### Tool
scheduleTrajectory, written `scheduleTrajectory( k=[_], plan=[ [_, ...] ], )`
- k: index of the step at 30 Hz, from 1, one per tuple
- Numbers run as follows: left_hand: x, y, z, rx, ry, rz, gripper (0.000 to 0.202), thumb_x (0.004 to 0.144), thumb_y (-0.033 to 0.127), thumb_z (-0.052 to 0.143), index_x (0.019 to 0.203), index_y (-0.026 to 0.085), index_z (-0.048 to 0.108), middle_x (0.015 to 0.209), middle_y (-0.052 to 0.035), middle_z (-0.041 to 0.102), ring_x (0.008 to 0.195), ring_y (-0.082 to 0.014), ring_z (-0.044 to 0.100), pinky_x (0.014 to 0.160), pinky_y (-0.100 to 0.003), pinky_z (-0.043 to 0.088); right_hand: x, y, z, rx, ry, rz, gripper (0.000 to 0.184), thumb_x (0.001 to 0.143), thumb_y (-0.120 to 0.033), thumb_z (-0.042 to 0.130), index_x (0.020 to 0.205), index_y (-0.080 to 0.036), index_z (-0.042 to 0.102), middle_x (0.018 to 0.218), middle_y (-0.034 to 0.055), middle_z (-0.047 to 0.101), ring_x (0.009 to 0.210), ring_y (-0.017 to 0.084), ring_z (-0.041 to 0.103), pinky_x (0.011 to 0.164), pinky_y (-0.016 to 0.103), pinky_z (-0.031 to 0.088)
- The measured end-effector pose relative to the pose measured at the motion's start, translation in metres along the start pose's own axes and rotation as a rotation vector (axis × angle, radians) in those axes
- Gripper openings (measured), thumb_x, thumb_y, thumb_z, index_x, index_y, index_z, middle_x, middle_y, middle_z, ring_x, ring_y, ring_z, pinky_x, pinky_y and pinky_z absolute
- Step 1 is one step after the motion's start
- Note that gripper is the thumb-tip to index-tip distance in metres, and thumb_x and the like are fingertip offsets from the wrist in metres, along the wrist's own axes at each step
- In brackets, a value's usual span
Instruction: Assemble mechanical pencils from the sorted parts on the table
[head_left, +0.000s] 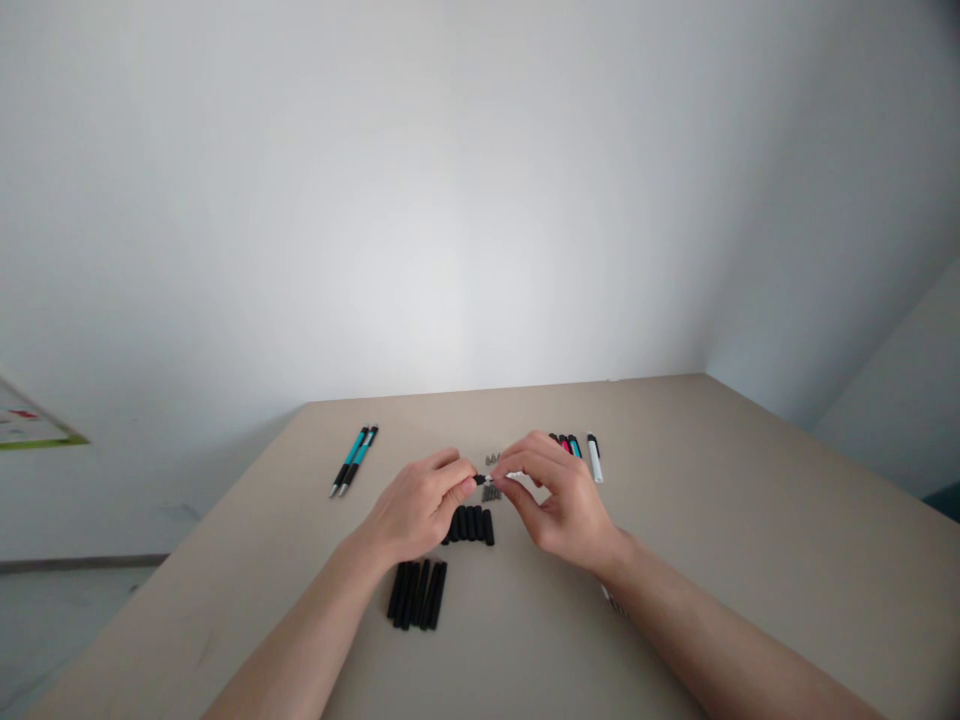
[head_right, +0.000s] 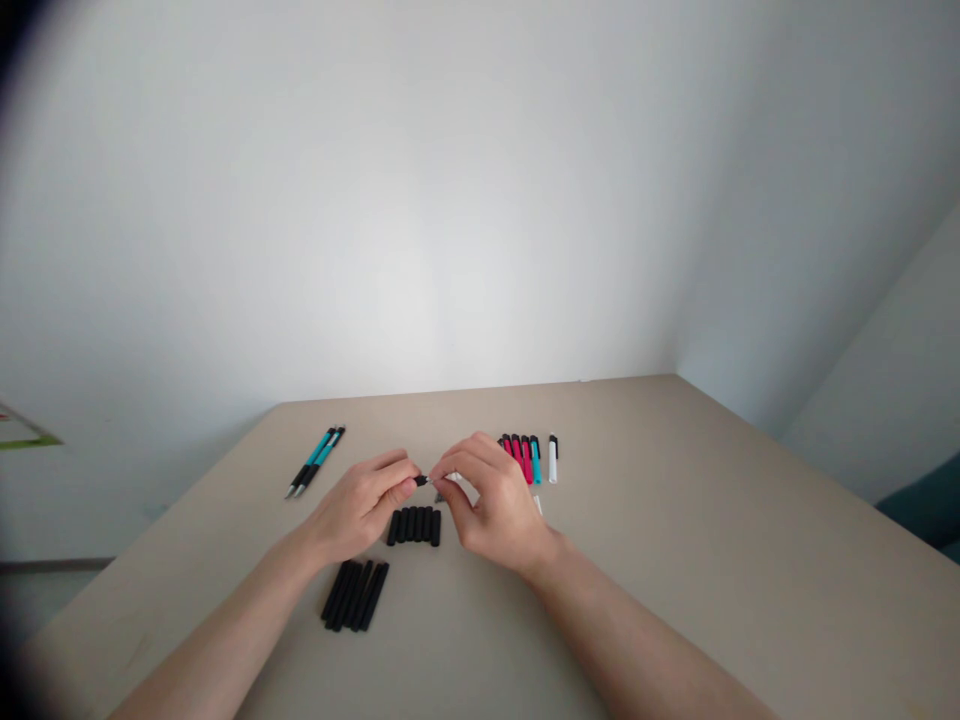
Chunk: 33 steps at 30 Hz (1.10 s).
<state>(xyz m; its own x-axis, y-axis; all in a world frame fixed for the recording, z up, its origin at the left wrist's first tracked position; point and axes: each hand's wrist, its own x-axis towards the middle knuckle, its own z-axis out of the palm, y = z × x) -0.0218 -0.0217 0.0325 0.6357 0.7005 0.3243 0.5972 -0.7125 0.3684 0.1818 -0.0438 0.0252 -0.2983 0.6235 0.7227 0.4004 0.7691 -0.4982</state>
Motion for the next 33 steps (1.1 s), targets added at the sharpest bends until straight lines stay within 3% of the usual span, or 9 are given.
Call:
scheduleTrajectory(
  k=[9,18,24,29,33],
  plan=[
    [-0.0014,-0.0015,0.0031,0.006,0.034,-0.018,0.019,0.095,0.027,0.042,0.085,0.019,0.055,0.079,-0.0004,0.059,0.072,-0.0133,0.054,0.066,-0.023,0.039,-0.0018,0.0042,0.0030,-0.026,-0.035,0.019,0.011,0.087,-0.014,0.052,0.091,-0.019,0.061,0.083,0.0044,0.064,0.078,0.017,0.055,0.070,0.029,0.044],
    [-0.0011,-0.0015,0.0057,0.079,0.039,-0.062,0.012,0.089,0.031,0.055,0.094,0.021,0.059,0.080,0.0009,0.066,0.062,-0.0112,0.055,0.060,-0.022,0.038,-0.0038,0.0088,0.0057,-0.091,-0.049,0.077,0.012,0.090,-0.018,0.052,0.091,-0.019,0.064,0.078,0.0045,0.064,0.075,0.017,0.055,0.069,0.029,0.043],
    [-0.0016,-0.0032,0.0076,0.077,0.049,-0.034,0.014,0.089,0.032,0.054,0.094,0.021,0.062,0.080,0.0004,0.067,0.065,-0.0113,0.057,0.063,-0.022,0.040,-0.0036,0.0087,0.0079,-0.097,-0.073,0.052,0.013,0.087,-0.016,0.054,0.094,-0.020,0.065,0.077,0.0045,0.065,0.076,0.018,0.055,0.067,0.029,0.042],
    [-0.0020,-0.0028,0.0067,0.096,0.044,-0.020,0.019,0.093,0.033,0.047,0.090,0.021,0.062,0.078,-0.0007,0.066,0.064,-0.0117,0.056,0.061,-0.022,0.039,-0.0031,0.0074,0.0080,-0.148,-0.120,0.114,0.015,0.090,-0.021,0.052,0.085,-0.019,0.066,0.073,0.0044,0.065,0.073,0.018,0.054,0.065,0.029,0.041],
    [-0.0009,-0.0024,0.0056,0.104,0.035,-0.009,0.021,0.094,0.032,0.045,0.091,0.021,0.063,0.079,-0.0010,0.065,0.064,-0.0117,0.056,0.062,-0.022,0.040,-0.0042,0.0076,0.0073,-0.157,-0.143,0.132,0.011,0.086,-0.017,0.055,0.089,-0.018,0.066,0.078,0.0045,0.066,0.076,0.018,0.055,0.066,0.029,0.041]
  ],
)
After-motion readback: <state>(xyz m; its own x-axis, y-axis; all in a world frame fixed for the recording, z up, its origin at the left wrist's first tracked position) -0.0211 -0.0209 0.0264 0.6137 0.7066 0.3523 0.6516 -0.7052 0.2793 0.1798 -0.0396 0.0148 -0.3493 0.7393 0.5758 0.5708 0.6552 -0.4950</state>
